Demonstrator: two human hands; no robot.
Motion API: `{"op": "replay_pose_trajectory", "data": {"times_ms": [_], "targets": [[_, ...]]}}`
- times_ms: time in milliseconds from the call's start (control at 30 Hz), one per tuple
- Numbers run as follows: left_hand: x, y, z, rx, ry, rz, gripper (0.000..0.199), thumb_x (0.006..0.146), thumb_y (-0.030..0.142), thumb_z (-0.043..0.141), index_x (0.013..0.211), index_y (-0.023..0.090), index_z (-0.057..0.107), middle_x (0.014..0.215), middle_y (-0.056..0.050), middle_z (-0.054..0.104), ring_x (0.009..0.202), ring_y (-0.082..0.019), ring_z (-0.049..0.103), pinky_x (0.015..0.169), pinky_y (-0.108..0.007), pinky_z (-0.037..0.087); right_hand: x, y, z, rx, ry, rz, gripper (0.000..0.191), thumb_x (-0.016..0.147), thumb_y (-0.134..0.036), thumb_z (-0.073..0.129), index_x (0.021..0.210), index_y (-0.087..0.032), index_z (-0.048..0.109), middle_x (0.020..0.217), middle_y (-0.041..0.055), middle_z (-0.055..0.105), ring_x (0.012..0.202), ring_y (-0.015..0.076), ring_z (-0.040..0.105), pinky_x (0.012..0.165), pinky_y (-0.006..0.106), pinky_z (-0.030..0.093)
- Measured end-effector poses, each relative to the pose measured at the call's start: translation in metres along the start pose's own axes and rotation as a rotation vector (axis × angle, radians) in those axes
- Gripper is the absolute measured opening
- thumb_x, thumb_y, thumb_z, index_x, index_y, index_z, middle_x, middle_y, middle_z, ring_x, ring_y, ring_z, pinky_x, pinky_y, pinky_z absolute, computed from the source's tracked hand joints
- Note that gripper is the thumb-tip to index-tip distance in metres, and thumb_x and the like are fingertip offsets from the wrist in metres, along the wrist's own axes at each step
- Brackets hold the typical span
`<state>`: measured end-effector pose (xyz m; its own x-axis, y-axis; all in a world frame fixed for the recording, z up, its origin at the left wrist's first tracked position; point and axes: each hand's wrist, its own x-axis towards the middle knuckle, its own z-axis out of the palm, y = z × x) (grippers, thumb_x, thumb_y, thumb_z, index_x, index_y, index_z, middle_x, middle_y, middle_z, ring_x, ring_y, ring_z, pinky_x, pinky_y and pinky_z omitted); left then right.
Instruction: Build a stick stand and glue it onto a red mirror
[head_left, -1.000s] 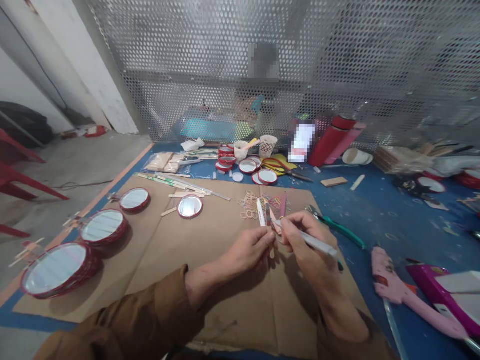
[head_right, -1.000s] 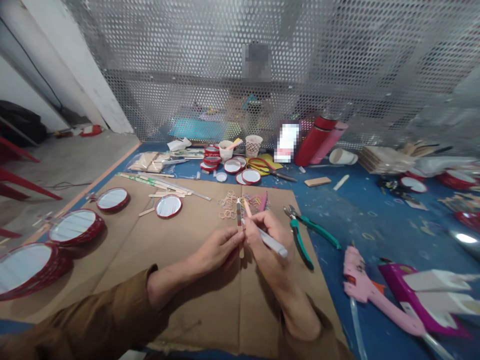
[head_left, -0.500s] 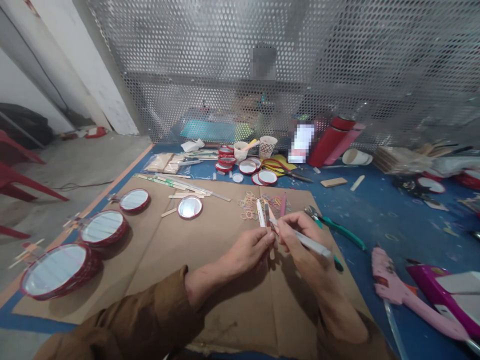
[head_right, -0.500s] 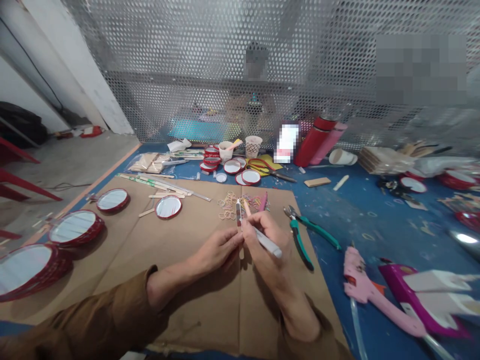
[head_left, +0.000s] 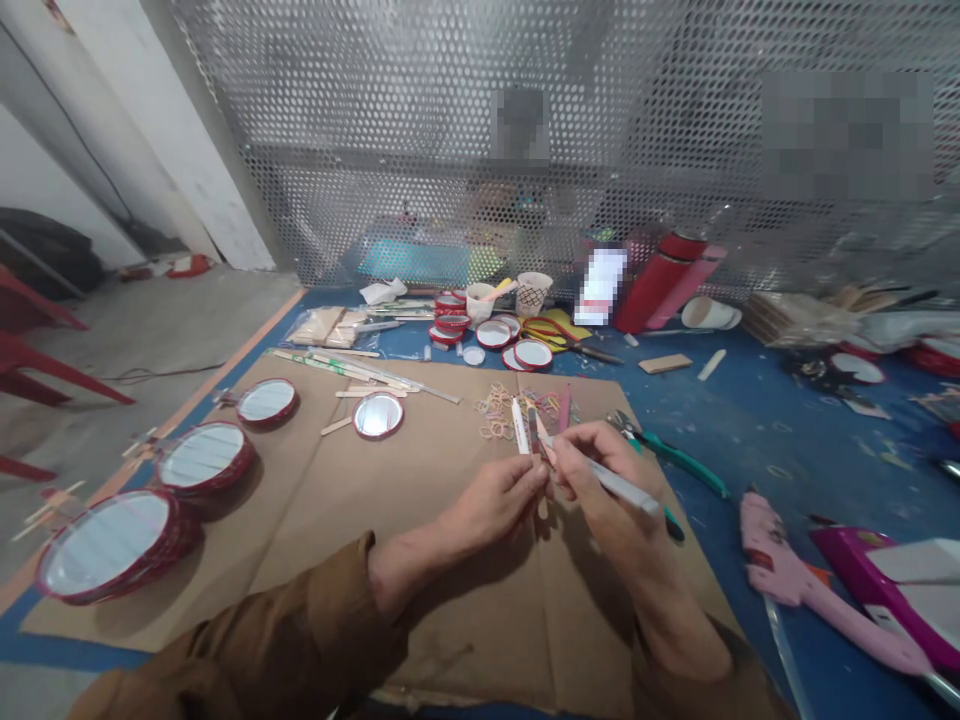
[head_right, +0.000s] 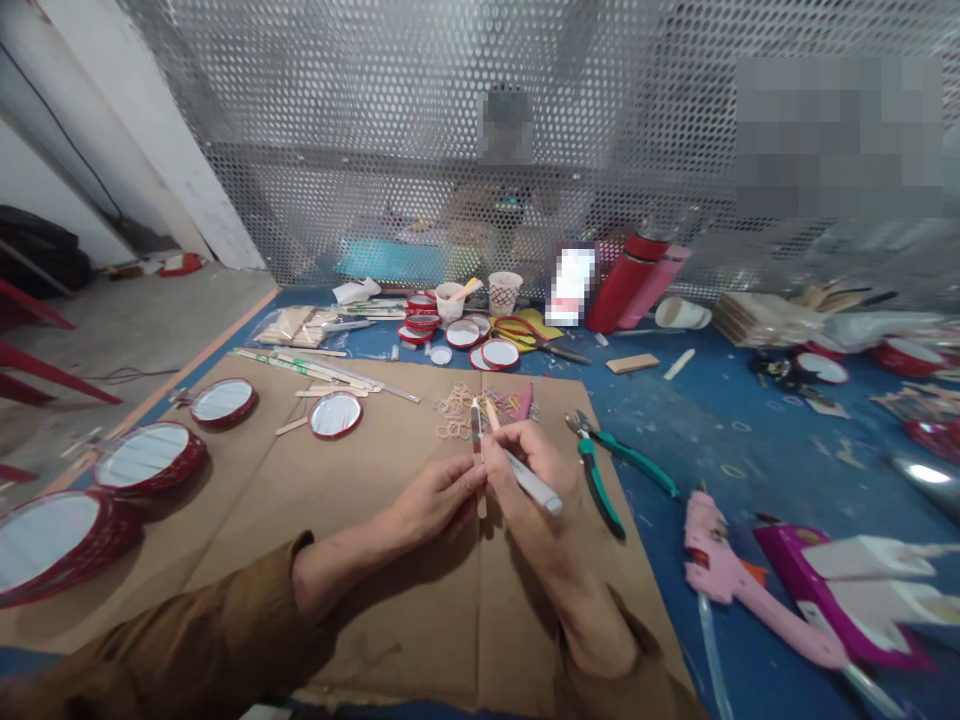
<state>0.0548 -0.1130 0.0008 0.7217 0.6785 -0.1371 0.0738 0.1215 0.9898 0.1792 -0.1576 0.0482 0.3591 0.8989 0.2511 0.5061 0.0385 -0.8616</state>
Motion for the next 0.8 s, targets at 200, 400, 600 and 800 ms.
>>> {"op": "replay_pose_trajectory", "data": {"times_ms": [200,400,600,800], "targets": [[0.0006,-0.0016,-0.0005,0.001,0.0,0.009,0.044,0.092,0.057,0.036,0.076,0.018,0.047,0.048,0.008,0.038,0.036,-0.006,0.033,0.04,-0.02,0.025,0.0006,-0.0003,0.0,0.023,-0.015,-0.012,0.027,0.085,-0.044,0.055,0.073,-0.019,0.058,0.058,-0.0015,0.058,0.051,0.0119,0.052,0.048,0.023,0.041],[0.0011,-0.0012,-0.0002,0.003,0.006,0.015,0.045,0.092,0.057,0.037,0.073,0.018,0.046,0.049,0.007,0.039,0.04,-0.006,0.035,0.044,-0.02,0.027,0.0001,-0.0026,-0.0005,-0.029,-0.017,0.007,0.029,0.083,-0.045,0.055,0.072,-0.019,0.059,0.058,-0.0008,0.058,0.052,0.0129,0.054,0.048,0.023,0.041],[0.0007,-0.0013,0.0002,-0.008,0.005,0.014,0.045,0.091,0.059,0.037,0.074,0.018,0.046,0.048,0.008,0.038,0.037,-0.006,0.033,0.041,-0.02,0.026,0.0,-0.0045,-0.001,-0.004,0.014,-0.017,0.028,0.084,-0.043,0.055,0.07,-0.019,0.058,0.057,-0.0016,0.057,0.049,0.0118,0.051,0.047,0.023,0.04],[-0.0003,0.0,-0.0004,-0.006,0.01,0.009,0.043,0.092,0.056,0.038,0.073,0.017,0.046,0.048,0.007,0.039,0.041,-0.006,0.034,0.044,-0.02,0.027,0.0005,-0.0045,-0.0019,-0.016,0.0,-0.012,0.027,0.084,-0.043,0.056,0.07,-0.02,0.059,0.055,-0.0022,0.057,0.048,0.0117,0.051,0.046,0.022,0.04]]}}
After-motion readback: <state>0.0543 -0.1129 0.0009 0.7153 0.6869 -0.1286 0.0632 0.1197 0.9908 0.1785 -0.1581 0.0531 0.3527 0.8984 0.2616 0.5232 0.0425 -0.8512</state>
